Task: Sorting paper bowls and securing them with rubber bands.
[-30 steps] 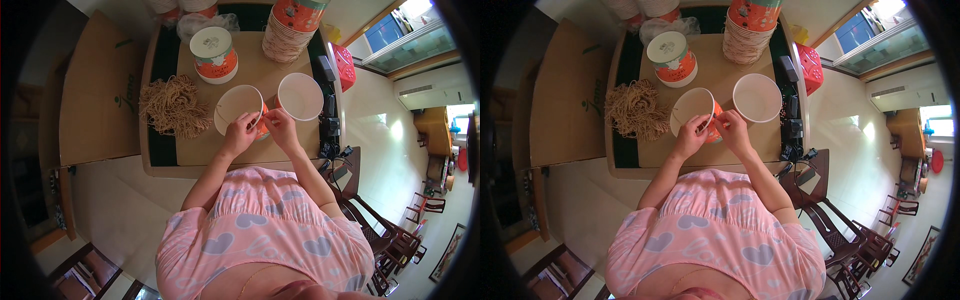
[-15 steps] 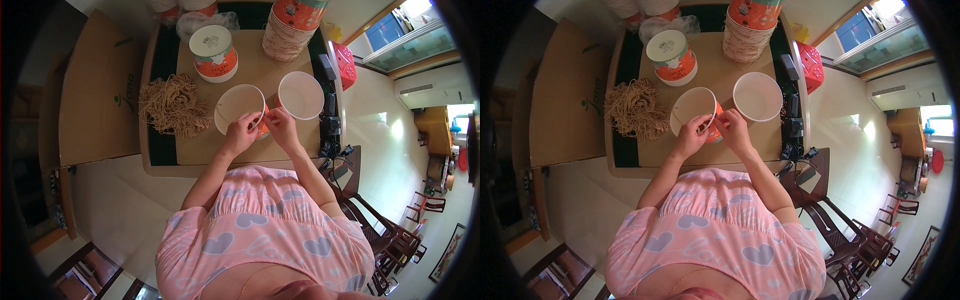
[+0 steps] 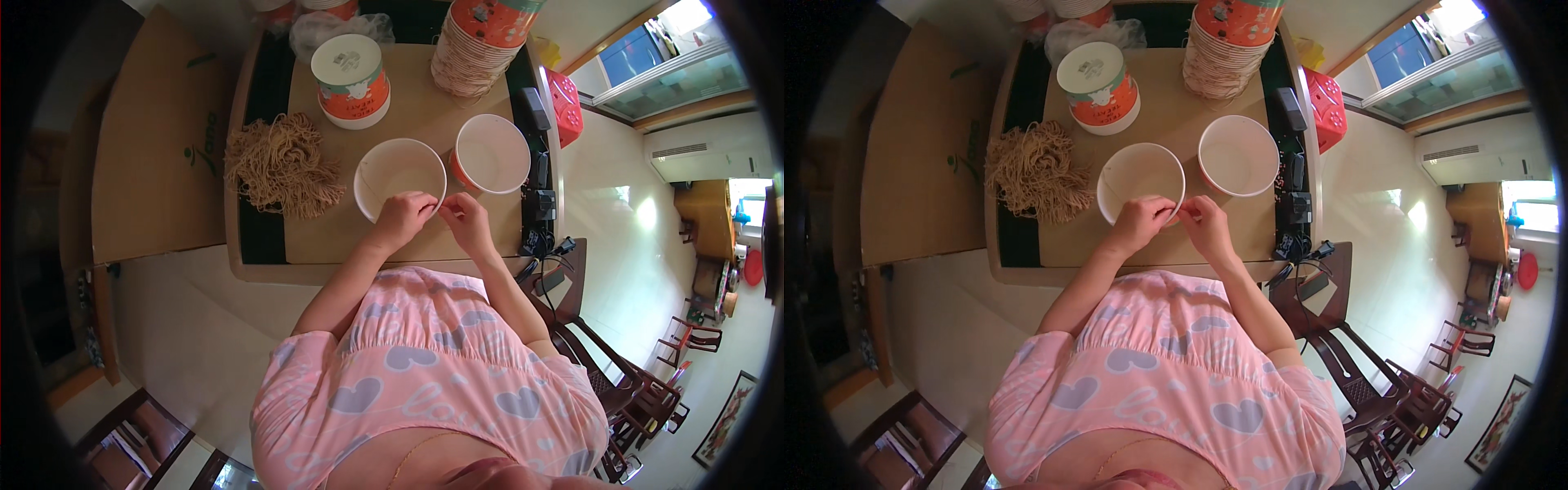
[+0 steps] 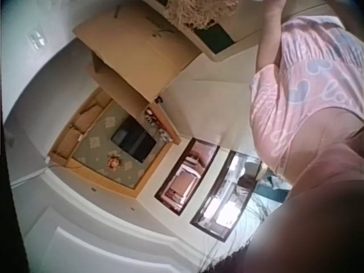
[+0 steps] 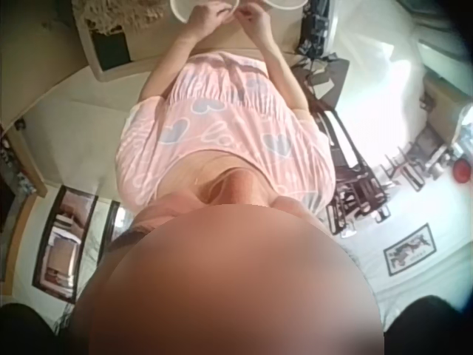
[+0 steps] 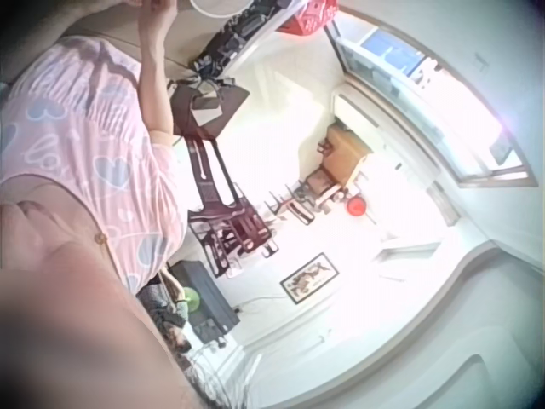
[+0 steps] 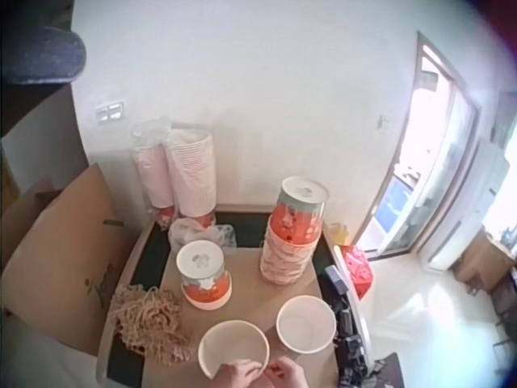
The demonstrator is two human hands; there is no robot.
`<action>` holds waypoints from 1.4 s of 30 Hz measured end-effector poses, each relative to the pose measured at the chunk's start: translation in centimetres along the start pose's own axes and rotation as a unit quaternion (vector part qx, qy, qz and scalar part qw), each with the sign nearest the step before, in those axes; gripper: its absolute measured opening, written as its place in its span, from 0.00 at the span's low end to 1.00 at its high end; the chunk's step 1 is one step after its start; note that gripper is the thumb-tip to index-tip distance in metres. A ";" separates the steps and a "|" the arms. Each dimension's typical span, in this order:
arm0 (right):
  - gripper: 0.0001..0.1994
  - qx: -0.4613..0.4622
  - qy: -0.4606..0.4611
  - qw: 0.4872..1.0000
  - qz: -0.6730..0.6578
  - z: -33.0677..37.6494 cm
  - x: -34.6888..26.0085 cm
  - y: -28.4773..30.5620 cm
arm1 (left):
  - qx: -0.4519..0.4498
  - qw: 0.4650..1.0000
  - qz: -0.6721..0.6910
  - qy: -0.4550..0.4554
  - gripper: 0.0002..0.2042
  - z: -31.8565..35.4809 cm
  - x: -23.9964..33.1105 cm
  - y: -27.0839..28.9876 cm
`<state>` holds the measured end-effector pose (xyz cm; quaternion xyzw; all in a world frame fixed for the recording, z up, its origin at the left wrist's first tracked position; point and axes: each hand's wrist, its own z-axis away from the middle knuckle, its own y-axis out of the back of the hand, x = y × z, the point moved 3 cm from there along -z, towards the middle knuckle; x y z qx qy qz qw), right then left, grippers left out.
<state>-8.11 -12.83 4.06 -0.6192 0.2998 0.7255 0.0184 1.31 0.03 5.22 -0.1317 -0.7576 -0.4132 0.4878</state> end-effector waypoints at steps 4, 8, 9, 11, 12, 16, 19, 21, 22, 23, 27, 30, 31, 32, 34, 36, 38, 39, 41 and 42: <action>0.04 -0.032 -0.072 0.996 -0.030 0.6 1.7 0.0 | -0.015 1.000 -0.014 0.006 0.02 0.2 0.1 -0.5; 0.05 -0.043 -0.132 0.987 -0.083 0.9 1.8 -0.3 | -0.027 0.998 0.022 0.056 0.03 0.3 -0.2 -0.8; 0.05 -0.041 -0.133 0.984 -0.110 1.0 2.0 -0.4 | -0.025 0.996 0.046 0.078 0.03 0.4 -0.4 -0.9; 0.06 -0.039 -0.133 0.981 -0.135 1.2 2.0 -0.5 | -0.027 0.994 0.065 0.086 0.03 0.4 -1.2 -1.1; 0.07 -0.030 -0.139 0.980 -0.140 1.4 1.8 -0.4 | -0.030 0.992 0.084 0.094 0.02 0.5 -1.8 -1.3; 0.07 -0.022 -0.136 0.986 -0.097 2.3 -0.2 -0.1 | -0.005 0.989 0.117 0.087 0.03 0.9 -3.7 -2.3; 0.05 -0.092 -0.055 0.991 -0.075 2.0 -2.1 0.0 | -0.033 0.982 0.148 0.113 0.03 0.8 -3.9 -2.5; 0.05 -0.090 -0.008 0.995 -0.028 0.7 -2.5 0.2 | -0.084 0.973 0.143 0.158 0.04 0.7 -3.4 -2.1; 0.05 -0.062 0.036 0.997 0.035 -0.2 -2.5 0.4 | -0.084 0.973 0.144 0.158 0.04 0.7 -3.7 -2.2; 0.05 -0.033 0.081 0.991 0.097 -1.0 -2.9 0.5 | -0.066 0.983 0.132 0.113 0.04 0.6 -3.6 -2.1; 0.05 -0.140 0.093 0.955 0.245 -2.0 -3.1 -0.1 | -0.103 0.972 0.141 0.154 0.05 0.5 -2.9 -1.3; 0.06 -0.150 0.093 0.952 0.251 -2.4 -2.2 -0.6 | -0.073 0.964 0.196 0.166 0.04 0.7 -3.4 -1.2; 0.06 -0.152 0.096 0.951 0.251 -2.5 -2.1 -0.7 | -0.070 0.964 0.196 0.166 0.04 0.8 -3.6 -1.1; 0.06 -0.146 0.067 0.964 0.213 -2.4 -2.2 -0.6 | -0.063 0.968 0.184 0.161 0.07 0.9 -3.6 -0.8; 0.05 -0.141 0.039 0.974 0.176 -2.4 -2.1 -0.6 | -0.055 0.971 0.172 0.156 0.10 1.1 -3.6 -0.4; 0.06 -0.122 0.010 0.986 0.115 -2.3 -1.7 -0.4 | -0.110 0.985 0.078 0.111 0.13 0.9 -2.0 0.5; 0.06 -0.126 0.006 0.986 0.111 -2.5 -1.9 -0.3 | -0.107 0.986 0.089 0.095 0.13 1.0 -2.6 -0.6; 0.06 -0.129 0.003 0.986 0.106 -2.5 -2.0 -0.4 | -0.103 0.987 0.099 0.078 0.14 1.1 -2.9 -1.1; 0.06 -0.127 0.006 0.986 0.111 -2.5 -2.1 -0.4 | -0.088 0.985 0.117 0.092 0.13 1.3 -3.4 -1.9; 0.06 -0.123 0.008 0.985 0.117 -2.5 -2.1 -0.3 | -0.075 0.982 0.136 0.106 0.12 1.3 -3.5 -2.0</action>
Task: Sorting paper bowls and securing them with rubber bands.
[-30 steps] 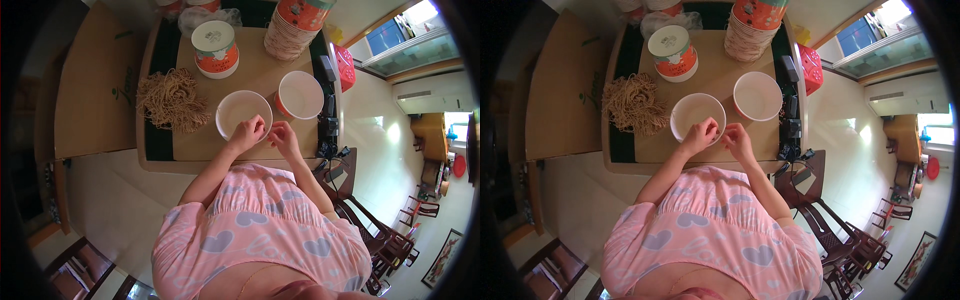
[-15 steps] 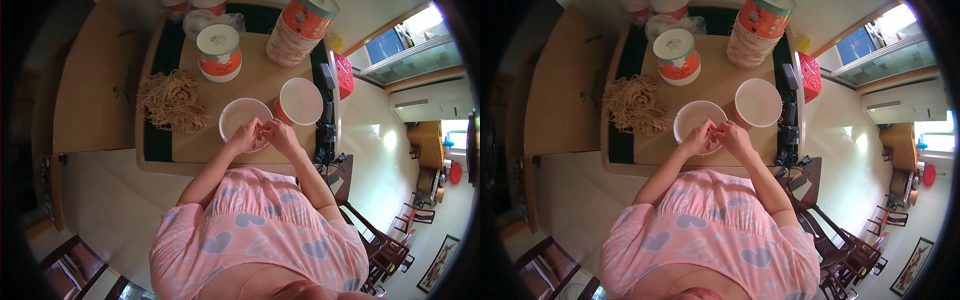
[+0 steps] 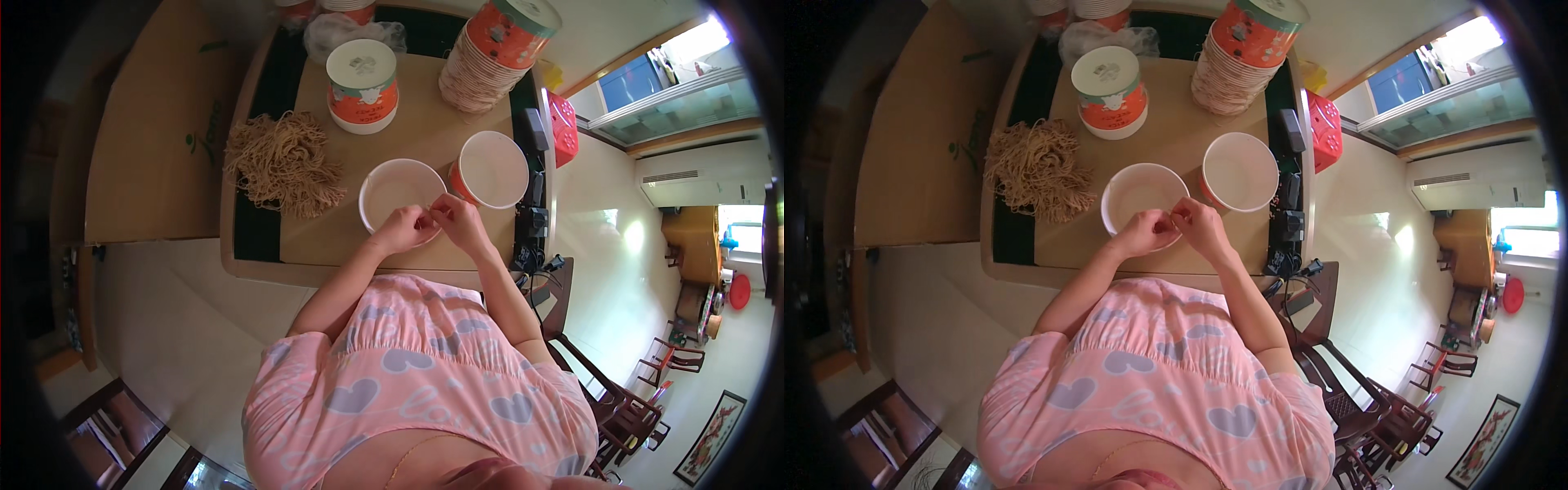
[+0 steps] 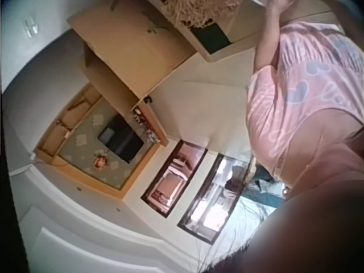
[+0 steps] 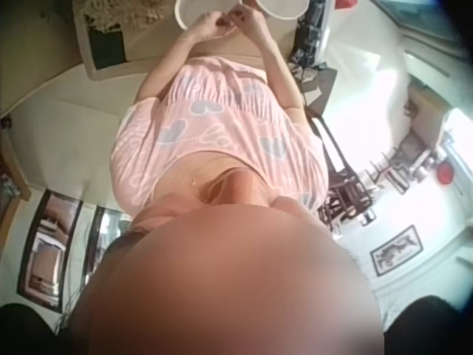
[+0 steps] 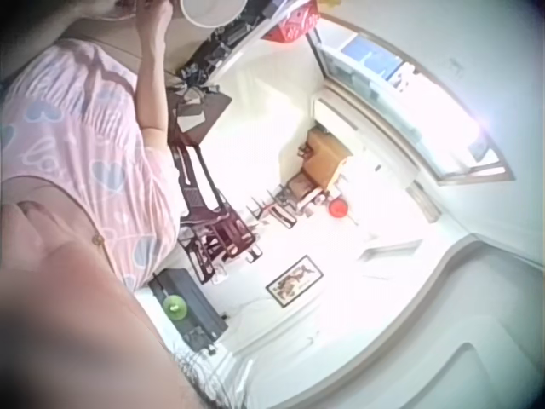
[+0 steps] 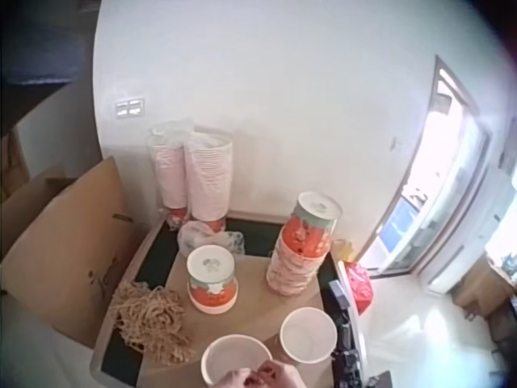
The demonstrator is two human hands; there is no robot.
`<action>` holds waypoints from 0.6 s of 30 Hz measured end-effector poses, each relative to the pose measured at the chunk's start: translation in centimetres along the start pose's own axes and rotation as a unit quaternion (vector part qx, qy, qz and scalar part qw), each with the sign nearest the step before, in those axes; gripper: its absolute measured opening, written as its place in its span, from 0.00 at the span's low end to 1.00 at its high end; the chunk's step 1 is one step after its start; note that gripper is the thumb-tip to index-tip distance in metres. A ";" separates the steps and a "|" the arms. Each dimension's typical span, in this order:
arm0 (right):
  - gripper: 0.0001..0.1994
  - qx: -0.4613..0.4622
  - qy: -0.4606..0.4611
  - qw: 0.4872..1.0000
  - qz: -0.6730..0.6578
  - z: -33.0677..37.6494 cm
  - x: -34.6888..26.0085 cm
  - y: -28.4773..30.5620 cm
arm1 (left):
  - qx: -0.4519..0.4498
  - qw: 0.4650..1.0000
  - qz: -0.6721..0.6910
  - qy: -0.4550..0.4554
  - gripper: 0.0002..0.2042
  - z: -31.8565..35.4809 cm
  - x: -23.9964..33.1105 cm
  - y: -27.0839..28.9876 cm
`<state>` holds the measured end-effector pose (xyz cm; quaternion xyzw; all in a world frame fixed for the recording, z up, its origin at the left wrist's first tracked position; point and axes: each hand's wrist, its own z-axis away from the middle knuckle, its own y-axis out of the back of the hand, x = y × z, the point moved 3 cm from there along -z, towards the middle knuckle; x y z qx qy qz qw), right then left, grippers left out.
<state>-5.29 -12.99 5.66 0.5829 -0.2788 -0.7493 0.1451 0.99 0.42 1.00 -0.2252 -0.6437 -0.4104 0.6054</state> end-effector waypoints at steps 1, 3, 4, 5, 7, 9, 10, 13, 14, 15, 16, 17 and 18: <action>0.06 0.002 -0.002 1.000 0.000 0.0 0.0 0.1 | -0.002 1.000 0.000 0.000 0.12 -0.1 -0.2 -0.1; 0.06 -0.006 -0.010 1.000 -0.029 0.0 0.1 0.0 | 0.065 0.995 -0.040 0.059 0.10 -0.3 -0.8 0.6; 0.06 -0.005 -0.010 0.999 -0.030 0.0 0.3 0.0 | 0.049 0.994 0.023 0.092 0.08 -0.4 -1.5 0.6; 0.06 -0.004 -0.006 0.999 -0.040 0.0 0.5 -0.2 | 0.049 0.994 0.023 0.092 0.08 -0.5 -1.4 0.6; 0.06 -0.003 -0.001 0.999 -0.050 0.0 0.8 -0.3 | 0.042 0.972 0.170 0.155 0.04 -0.5 -1.7 0.3; 0.05 -0.008 -0.009 0.999 -0.039 0.0 0.7 -0.2 | 0.046 0.966 0.184 0.174 0.03 -0.6 -0.9 0.5; 0.05 -0.007 -0.008 0.999 -0.038 0.0 0.9 -0.3 | 0.051 0.959 0.199 0.195 0.03 -0.6 -0.7 0.5; 0.05 -0.003 -0.019 0.994 -0.109 -0.1 1.1 -0.6 | 0.109 0.948 0.242 0.176 0.02 -0.8 -3.2 0.0; 0.05 -0.004 -0.021 0.994 -0.111 -0.2 1.2 -0.6 | 0.107 0.948 0.242 0.175 0.02 -0.9 -2.9 0.1; 0.05 -0.006 -0.024 0.993 -0.112 -0.2 1.4 -0.6 | 0.069 0.957 0.228 0.168 0.02 -1.1 -2.4 0.0; 0.05 -0.005 -0.024 0.993 -0.111 -0.2 1.5 -0.6 | 0.031 0.963 0.213 0.160 0.03 -1.3 -2.1 0.0; 0.04 -0.001 -0.026 0.993 -0.117 -0.2 1.4 -0.8 | 0.035 0.963 0.213 0.160 0.03 -1.2 -2.6 -0.2; 0.03 0.003 -0.028 0.992 -0.123 -0.2 1.3 -0.9 | 0.042 0.967 0.216 0.131 0.04 -1.3 -3.2 -0.5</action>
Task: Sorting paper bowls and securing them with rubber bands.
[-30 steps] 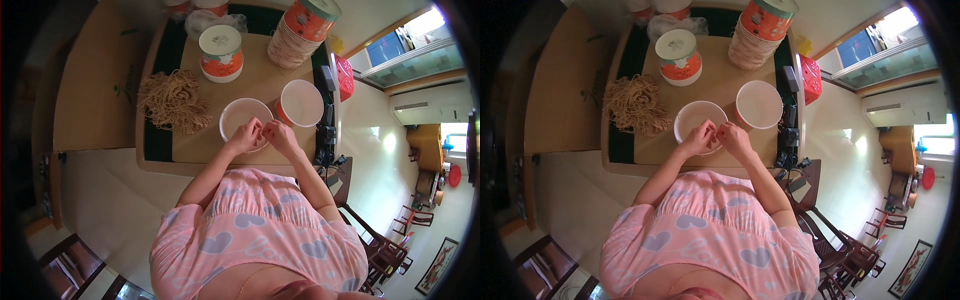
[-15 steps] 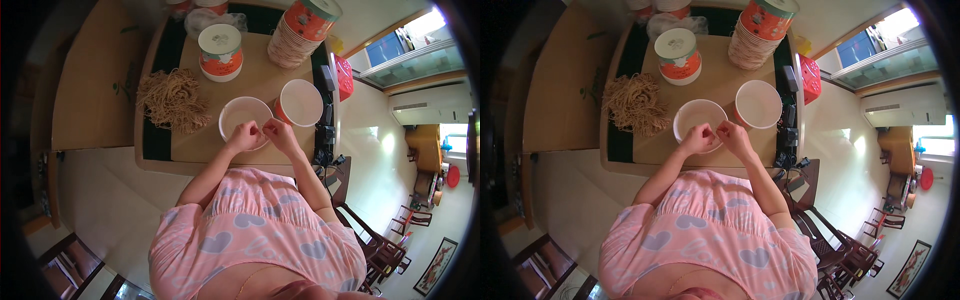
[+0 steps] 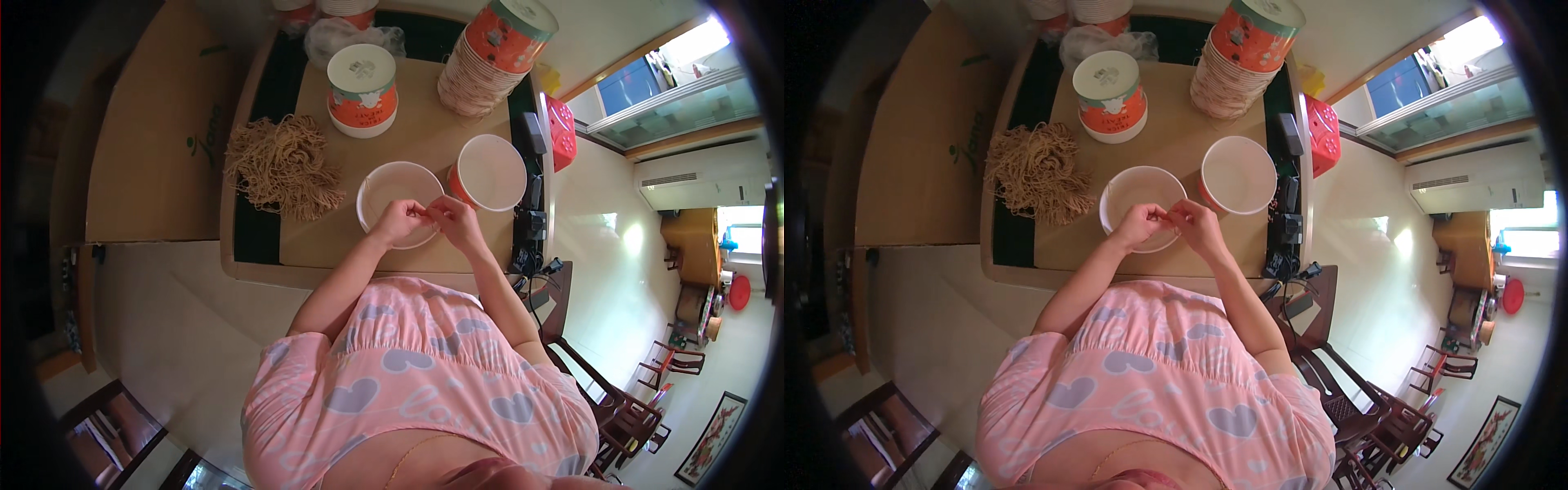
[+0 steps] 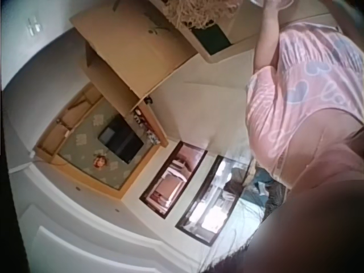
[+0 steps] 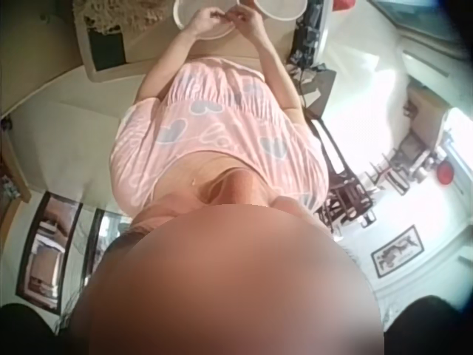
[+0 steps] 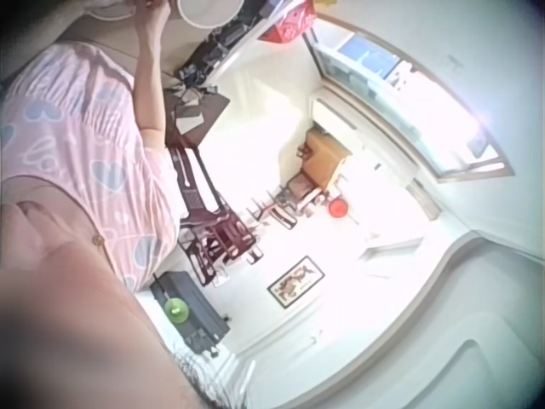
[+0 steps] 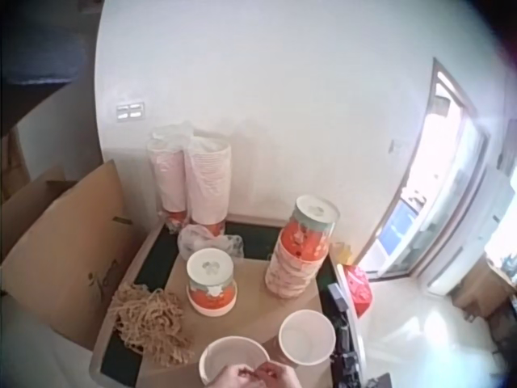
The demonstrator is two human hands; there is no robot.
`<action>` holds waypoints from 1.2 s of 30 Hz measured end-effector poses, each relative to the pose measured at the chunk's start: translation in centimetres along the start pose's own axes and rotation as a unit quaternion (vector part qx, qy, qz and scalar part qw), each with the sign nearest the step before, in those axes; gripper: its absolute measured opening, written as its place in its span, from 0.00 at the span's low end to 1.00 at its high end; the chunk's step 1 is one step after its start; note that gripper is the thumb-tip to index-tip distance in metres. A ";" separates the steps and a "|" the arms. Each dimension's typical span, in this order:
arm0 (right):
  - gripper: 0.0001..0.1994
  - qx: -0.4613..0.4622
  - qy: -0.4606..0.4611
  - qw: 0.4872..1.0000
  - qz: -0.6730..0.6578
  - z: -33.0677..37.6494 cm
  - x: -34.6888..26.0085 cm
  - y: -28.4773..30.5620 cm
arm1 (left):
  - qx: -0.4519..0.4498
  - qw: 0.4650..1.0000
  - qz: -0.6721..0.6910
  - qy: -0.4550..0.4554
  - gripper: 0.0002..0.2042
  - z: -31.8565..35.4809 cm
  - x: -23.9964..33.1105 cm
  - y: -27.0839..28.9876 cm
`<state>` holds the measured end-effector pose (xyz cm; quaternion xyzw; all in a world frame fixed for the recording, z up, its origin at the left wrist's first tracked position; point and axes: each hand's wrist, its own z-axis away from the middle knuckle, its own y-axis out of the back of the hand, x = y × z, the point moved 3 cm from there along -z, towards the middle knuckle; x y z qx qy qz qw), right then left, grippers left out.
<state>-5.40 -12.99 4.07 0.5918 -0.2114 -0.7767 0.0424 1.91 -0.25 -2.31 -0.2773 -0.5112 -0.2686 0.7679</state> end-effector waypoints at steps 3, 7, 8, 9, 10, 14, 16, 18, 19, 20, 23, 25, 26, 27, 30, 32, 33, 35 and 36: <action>0.04 0.013 -0.005 1.000 -0.020 -0.2 0.8 0.0 | -0.005 1.000 0.004 0.008 0.05 0.3 1.2 -0.3; 0.04 0.012 -0.001 1.000 -0.022 -0.2 0.4 0.0 | 0.010 0.998 0.024 0.049 0.03 0.7 1.6 -0.4; 0.04 0.019 0.006 1.000 -0.014 -0.2 0.3 0.0 | 0.011 0.998 0.024 0.049 0.03 0.6 1.2 -0.5; 0.04 0.025 0.012 1.000 -0.006 -0.3 0.2 -0.1 | 0.021 0.999 0.026 0.016 0.03 0.4 0.9 -0.6; 0.04 0.025 0.012 1.000 -0.006 -0.2 0.2 -0.1 | 0.032 0.999 0.027 -0.016 0.03 0.3 0.6 -0.6; 0.06 0.038 -0.016 0.998 -0.053 -0.5 0.1 0.1 | 0.021 0.997 0.051 0.048 0.03 0.3 1.2 -0.7; 0.07 0.035 -0.065 0.990 -0.121 -0.7 0.0 0.3 | 0.019 0.996 0.081 0.021 0.03 0.0 0.2 -0.5; 0.09 -0.012 -0.111 0.981 -0.160 -0.9 0.3 0.7 | 0.018 0.998 0.052 0.023 0.03 -0.1 0.3 -0.4; 0.09 -0.012 -0.111 0.981 -0.160 -0.8 0.2 0.7 | 0.018 0.999 0.023 0.024 0.03 -0.1 0.3 -0.4; 0.09 -0.014 -0.087 0.988 -0.130 -0.8 -0.2 0.7 | 0.016 0.999 0.023 0.024 0.03 0.0 0.6 -0.4; 0.07 -0.011 -0.042 0.996 -0.078 -1.0 0.2 0.6 | 0.013 0.999 0.016 0.033 0.03 0.1 0.8 -0.5; 0.07 -0.009 -0.020 0.998 -0.057 -1.2 0.8 0.4 | 0.005 0.999 0.044 0.005 0.03 0.0 0.4 -0.5; 0.05 -0.002 -0.030 0.997 -0.068 -1.2 0.9 0.3 | 0.005 0.999 0.044 0.006 0.03 0.0 0.5 -0.4; 0.04 0.006 -0.040 0.996 -0.080 -1.3 1.0 0.3 | 0.006 0.999 0.031 0.010 0.03 0.0 0.5 -0.4; 0.04 0.018 -0.064 0.995 -0.070 -1.2 0.8 0.1 | 0.015 1.000 0.015 0.008 0.03 0.1 0.2 -0.3; 0.04 0.025 -0.041 0.997 -0.059 -1.3 1.2 0.0 | 0.021 1.000 0.012 0.003 0.03 0.1 0.1 -0.3; 0.05 0.033 -0.019 0.998 -0.048 -1.4 1.3 0.0 | 0.054 0.998 -0.020 -0.032 0.03 0.2 0.4 -0.1; 0.05 0.036 -0.011 0.998 -0.041 -1.5 1.6 0.0 | 0.086 0.993 -0.053 -0.067 0.03 0.6 1.0 0.2; 0.05 0.038 -0.003 0.999 -0.033 -1.5 1.7 0.1 | 0.064 0.988 -0.095 -0.100 0.04 0.9 1.6 0.4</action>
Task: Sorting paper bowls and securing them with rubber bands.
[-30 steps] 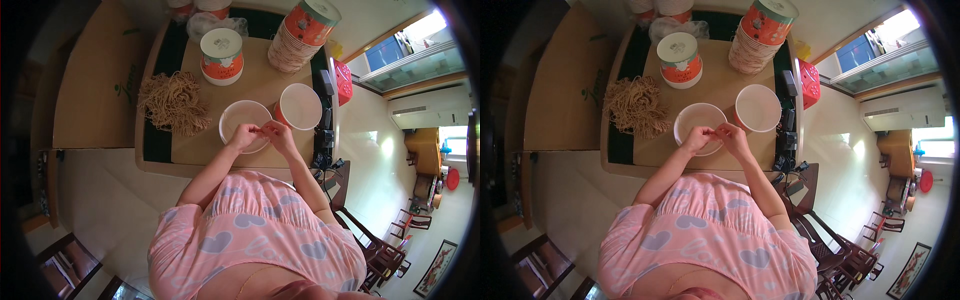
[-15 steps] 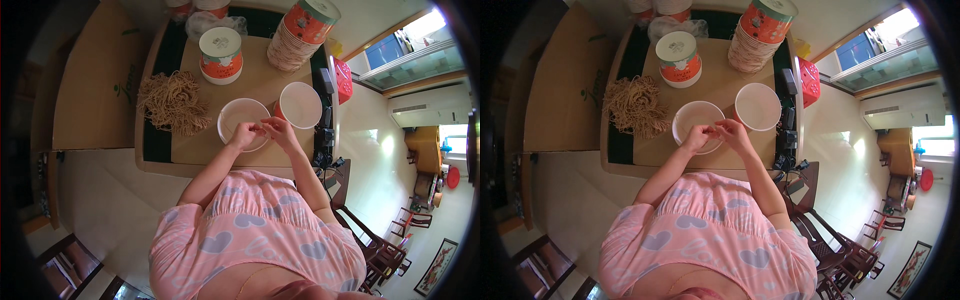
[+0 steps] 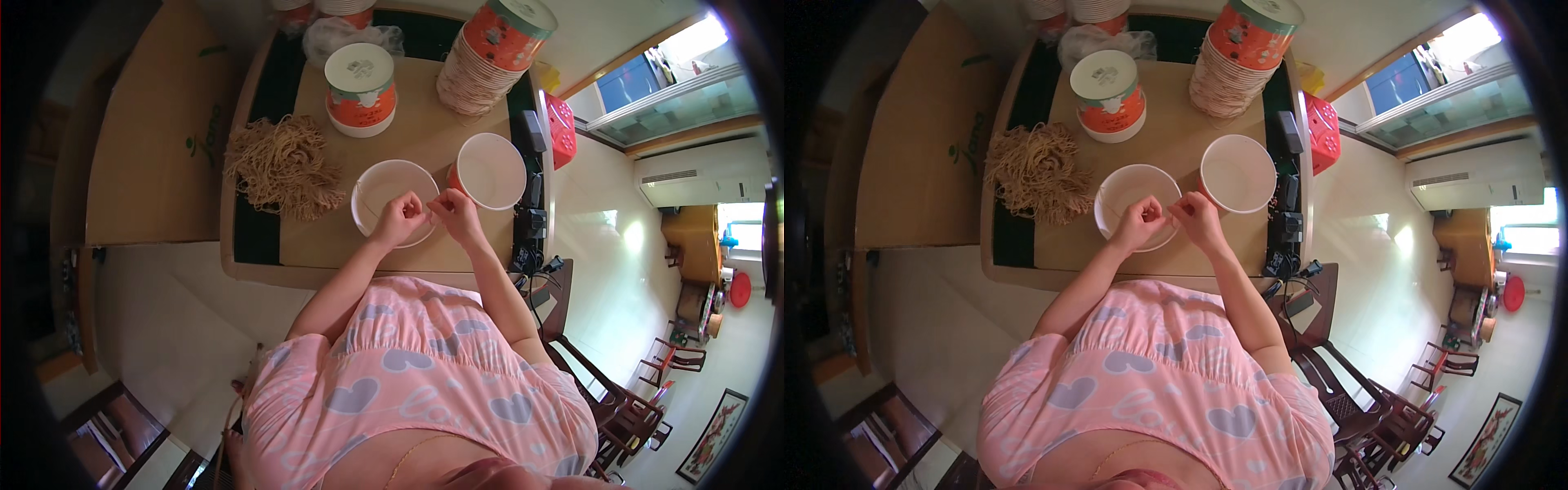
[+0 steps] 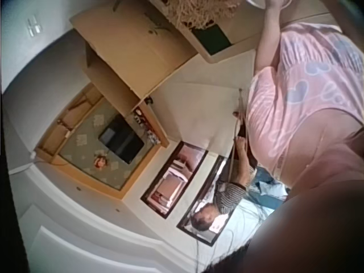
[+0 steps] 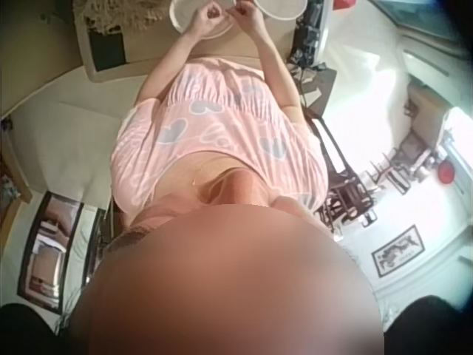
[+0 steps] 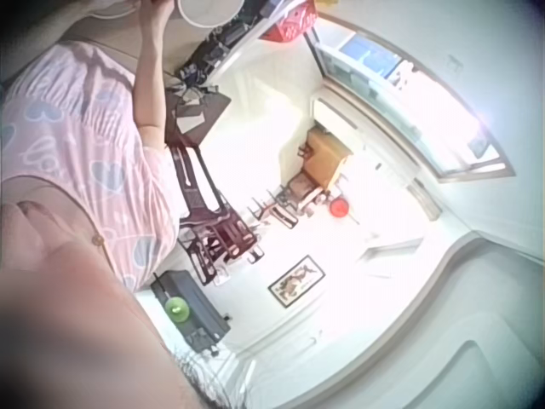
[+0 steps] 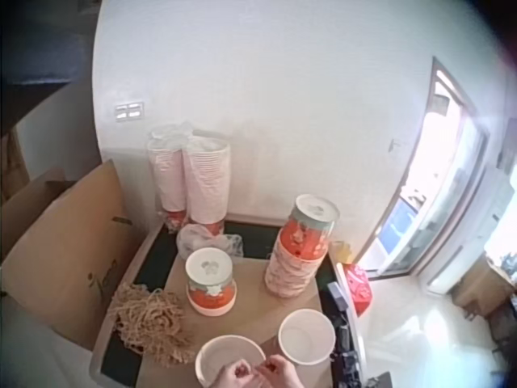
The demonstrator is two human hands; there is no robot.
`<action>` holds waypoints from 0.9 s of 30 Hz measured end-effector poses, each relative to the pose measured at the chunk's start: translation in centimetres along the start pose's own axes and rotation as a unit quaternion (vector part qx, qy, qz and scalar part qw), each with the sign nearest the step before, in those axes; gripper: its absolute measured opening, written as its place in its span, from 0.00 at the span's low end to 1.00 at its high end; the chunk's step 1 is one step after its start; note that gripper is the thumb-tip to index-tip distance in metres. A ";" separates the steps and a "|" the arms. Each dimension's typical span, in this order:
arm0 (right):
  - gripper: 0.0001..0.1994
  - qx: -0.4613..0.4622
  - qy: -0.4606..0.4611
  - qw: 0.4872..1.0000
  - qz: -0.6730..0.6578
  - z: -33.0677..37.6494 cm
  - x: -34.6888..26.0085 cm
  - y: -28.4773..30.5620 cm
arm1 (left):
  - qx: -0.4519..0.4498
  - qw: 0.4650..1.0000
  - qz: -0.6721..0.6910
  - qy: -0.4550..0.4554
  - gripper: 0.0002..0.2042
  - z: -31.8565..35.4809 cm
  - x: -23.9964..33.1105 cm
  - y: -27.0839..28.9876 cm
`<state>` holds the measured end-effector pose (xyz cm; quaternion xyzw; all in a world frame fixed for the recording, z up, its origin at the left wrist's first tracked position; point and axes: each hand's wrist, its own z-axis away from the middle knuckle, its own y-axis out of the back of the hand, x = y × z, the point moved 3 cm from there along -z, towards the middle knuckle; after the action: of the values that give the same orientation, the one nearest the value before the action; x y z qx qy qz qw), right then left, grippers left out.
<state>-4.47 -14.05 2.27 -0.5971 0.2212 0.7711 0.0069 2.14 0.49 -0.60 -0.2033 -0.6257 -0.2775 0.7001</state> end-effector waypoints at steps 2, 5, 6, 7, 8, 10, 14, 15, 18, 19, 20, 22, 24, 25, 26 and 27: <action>0.05 0.009 0.010 1.000 0.018 0.0 0.0 0.1 | -0.023 0.998 -0.038 -0.037 0.05 0.6 1.3 0.5; 0.06 0.016 0.013 0.999 0.024 0.0 0.2 -0.1 | 0.013 0.947 -0.239 -0.215 0.05 1.8 3.5 0.7; 0.06 0.014 0.007 1.000 0.013 0.0 0.2 -0.2 | 0.005 0.939 -0.260 -0.224 0.07 2.0 3.5 0.6; 0.06 0.013 0.007 1.000 0.014 0.0 0.3 -0.2 | -0.004 0.931 -0.280 -0.233 0.09 2.1 3.5 0.5; 0.06 0.006 -0.005 1.000 0.001 0.1 0.3 -0.3 | -0.003 0.931 -0.280 -0.233 0.09 2.1 3.6 0.5; 0.06 -0.001 -0.018 1.000 -0.012 0.1 0.3 -0.5 | 0.015 0.884 -0.392 -0.254 0.05 2.2 3.8 0.4; 0.07 0.017 -0.013 1.000 0.003 -0.1 1.2 -0.6 | 0.022 0.869 -0.441 -0.222 0.03 2.1 3.7 0.1; 0.07 0.029 -0.013 0.999 0.028 -0.2 1.5 -0.5 | 0.019 0.887 -0.413 -0.206 0.02 2.0 4.0 0.1; 0.07 0.052 -0.019 0.998 0.007 0.1 2.0 -0.7 | 0.019 0.935 -0.314 -0.165 0.04 1.7 3.9 0.3; 0.07 0.052 -0.020 0.998 0.006 0.2 2.1 -0.8 | 0.022 0.960 -0.242 -0.139 0.03 1.5 3.6 0.4; 0.07 0.065 -0.015 0.998 -0.006 0.3 2.1 -0.9 | 0.022 0.960 -0.243 -0.138 0.03 1.2 2.3 0.4; 0.07 0.073 -0.009 0.997 -0.019 0.7 1.4 -1.5 | 0.025 0.989 -0.113 -0.090 0.06 0.6 -1.0 0.5; 0.07 0.103 -0.031 0.994 -0.034 1.1 0.7 -1.5 | -0.032 0.998 0.011 0.046 0.07 0.1 0.0 0.5; 0.07 0.105 -0.032 0.993 -0.035 1.1 0.8 -1.5 | -0.084 0.971 0.132 0.181 0.07 0.2 0.4 0.2; 0.07 0.108 -0.035 0.993 -0.044 1.2 0.9 -1.6 | -0.084 0.971 0.131 0.181 0.07 0.2 0.9 0.4; 0.06 0.111 -0.038 0.992 -0.054 1.2 0.9 -1.6 | -0.079 0.957 0.180 0.215 0.07 0.3 1.1 0.4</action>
<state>-5.40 -12.36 1.11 -0.5737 0.2721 0.7626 0.1235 2.26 0.87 0.56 -0.3031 -0.3893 -0.2327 0.8381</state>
